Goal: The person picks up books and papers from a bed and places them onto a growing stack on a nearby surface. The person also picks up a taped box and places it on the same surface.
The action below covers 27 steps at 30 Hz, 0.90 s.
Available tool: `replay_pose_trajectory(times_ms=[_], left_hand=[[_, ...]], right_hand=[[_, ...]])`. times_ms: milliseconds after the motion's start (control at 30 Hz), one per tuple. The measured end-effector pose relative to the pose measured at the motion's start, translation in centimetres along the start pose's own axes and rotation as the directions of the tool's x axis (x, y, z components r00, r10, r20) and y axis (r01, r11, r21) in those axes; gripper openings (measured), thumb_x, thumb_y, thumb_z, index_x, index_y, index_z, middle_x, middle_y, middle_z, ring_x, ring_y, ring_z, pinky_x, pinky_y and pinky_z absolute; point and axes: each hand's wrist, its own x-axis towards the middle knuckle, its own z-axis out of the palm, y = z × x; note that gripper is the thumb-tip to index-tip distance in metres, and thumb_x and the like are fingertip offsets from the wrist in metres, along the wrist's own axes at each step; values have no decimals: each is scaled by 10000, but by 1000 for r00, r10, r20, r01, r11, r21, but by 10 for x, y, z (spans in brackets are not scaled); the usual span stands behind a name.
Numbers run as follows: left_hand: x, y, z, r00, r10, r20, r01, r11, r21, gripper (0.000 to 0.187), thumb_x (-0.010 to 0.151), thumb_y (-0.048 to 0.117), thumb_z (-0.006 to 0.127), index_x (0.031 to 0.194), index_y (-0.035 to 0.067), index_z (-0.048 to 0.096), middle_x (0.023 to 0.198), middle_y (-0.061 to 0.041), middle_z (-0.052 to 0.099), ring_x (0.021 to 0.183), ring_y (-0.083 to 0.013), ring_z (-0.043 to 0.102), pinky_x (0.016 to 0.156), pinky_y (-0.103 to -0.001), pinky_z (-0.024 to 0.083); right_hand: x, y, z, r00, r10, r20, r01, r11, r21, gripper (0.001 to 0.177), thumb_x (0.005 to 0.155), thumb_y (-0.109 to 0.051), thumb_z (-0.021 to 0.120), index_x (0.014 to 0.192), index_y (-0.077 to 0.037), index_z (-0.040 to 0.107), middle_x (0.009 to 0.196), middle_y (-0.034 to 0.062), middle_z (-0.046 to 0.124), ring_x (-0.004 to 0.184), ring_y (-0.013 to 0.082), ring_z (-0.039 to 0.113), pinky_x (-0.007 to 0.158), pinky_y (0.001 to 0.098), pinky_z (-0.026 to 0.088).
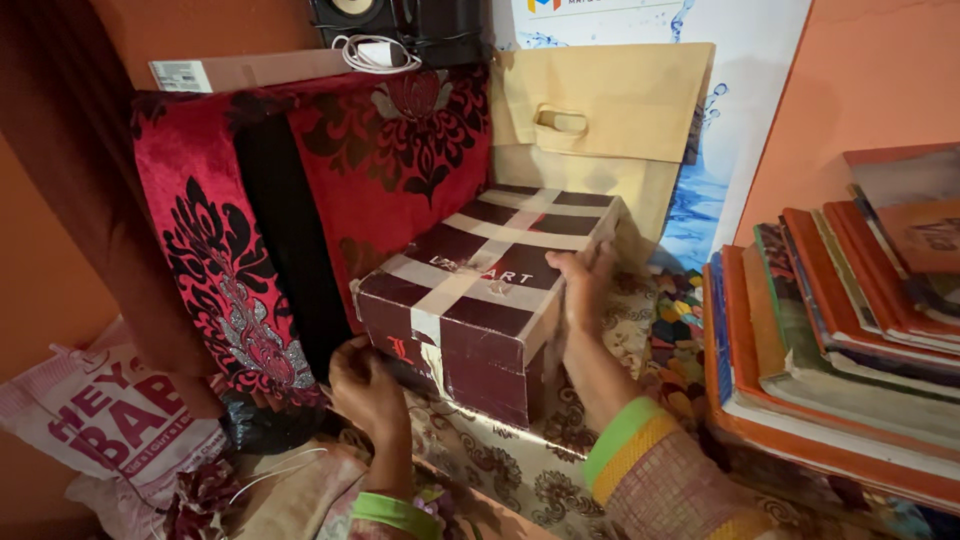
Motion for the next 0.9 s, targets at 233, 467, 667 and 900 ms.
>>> replay_pose_trajectory(times_ms=[233,467,667,900], left_hand=[[5,-2,-4,997,69,26,-70,995,67,236,819,-41,664,1049,-2,701,927,-141,729,802,-262,703,766,-373,556],[-9,43,-33,964,244,104,-260,946,192,270,877,29,713,1143,71,717,1162,-162,670,1001,-353,670,821,-423,541],[-18,82,-55,920,379,100,-390,866,313,309,843,39,714,1150,84,710,1339,-224,528,1258,-448,516,1068,-529,410],[-20,53,-56,916,329,230,-380,896,230,455,825,99,731,1260,1,642,1592,-375,293,1375,-543,407,1120,-537,348]], right_hand=[[4,6,4,996,-86,2,86,993,-77,480,677,-115,750,1117,14,606,1057,144,698,962,265,661,895,346,514],[-4,-2,4,996,-84,8,84,984,-160,527,733,-173,718,1207,-3,563,1127,156,636,1061,296,614,951,401,476],[-29,-9,9,998,-16,-55,1,967,-253,632,890,-338,634,1424,-43,467,1389,171,486,1318,315,470,1106,439,352],[-31,-11,-1,995,-37,93,58,971,-232,778,946,-389,580,1557,-30,258,1564,184,282,1459,350,274,1181,472,233]])
